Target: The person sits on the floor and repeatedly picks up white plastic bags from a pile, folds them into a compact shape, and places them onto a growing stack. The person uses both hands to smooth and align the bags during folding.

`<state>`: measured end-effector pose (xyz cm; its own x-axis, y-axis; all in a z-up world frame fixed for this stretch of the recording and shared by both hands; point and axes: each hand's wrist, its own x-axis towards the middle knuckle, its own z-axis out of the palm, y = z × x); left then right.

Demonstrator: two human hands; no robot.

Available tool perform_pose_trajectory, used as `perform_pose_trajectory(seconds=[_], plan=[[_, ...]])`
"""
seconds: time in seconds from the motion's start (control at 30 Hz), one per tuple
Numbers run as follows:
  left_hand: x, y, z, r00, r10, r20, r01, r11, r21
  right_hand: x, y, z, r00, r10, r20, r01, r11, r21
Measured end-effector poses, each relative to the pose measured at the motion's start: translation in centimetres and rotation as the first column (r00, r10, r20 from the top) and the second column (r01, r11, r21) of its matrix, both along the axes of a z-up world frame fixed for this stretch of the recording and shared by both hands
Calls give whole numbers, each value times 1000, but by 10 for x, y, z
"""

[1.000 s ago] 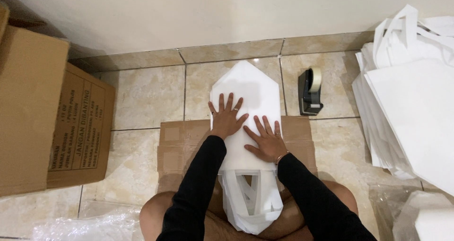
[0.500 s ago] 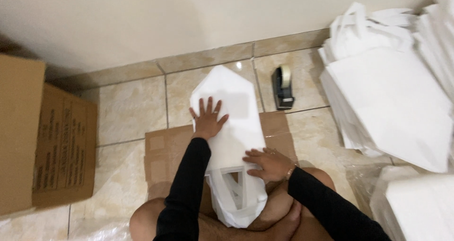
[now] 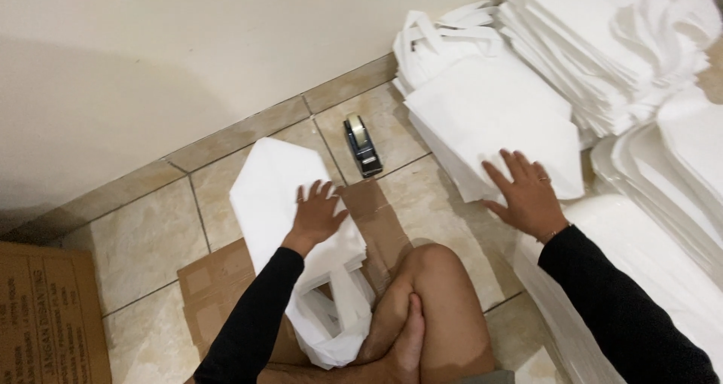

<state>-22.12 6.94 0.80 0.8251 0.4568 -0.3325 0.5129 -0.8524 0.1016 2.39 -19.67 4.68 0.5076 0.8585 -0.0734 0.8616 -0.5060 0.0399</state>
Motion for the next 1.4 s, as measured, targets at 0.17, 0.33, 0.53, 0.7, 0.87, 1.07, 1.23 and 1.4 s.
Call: perform_pose_trajectory(seconds=[0.17,0.33,0.53,0.7,0.87,1.07,1.23,1.4], plan=[[72,-54,11,946,-202,254,227,971,-71,38,-30,-52,989,-136,51,140,986,-88],[127,-107,7,835,-282,473,383,914,-131,48,-38,-71,988,-152,32,154,987,-46],[160,-124,5,712,-390,584,381,913,145,49,-43,-22,926,-109,361,-35,928,370],[184,-106,39,577,-305,758,228,951,209,49,-42,57,760,-133,636,-293,803,519],[204,-82,36,392,-245,887,178,966,188,37,-43,122,681,-172,712,-392,735,553],[182,-79,120,122,-26,992,259,966,-7,31,-47,134,926,-223,306,-210,368,906],[151,-71,187,82,350,933,349,867,-356,47,-16,70,941,80,-329,330,-2,944],[124,-40,189,70,576,814,390,735,-554,32,16,9,260,567,-782,644,502,578]])
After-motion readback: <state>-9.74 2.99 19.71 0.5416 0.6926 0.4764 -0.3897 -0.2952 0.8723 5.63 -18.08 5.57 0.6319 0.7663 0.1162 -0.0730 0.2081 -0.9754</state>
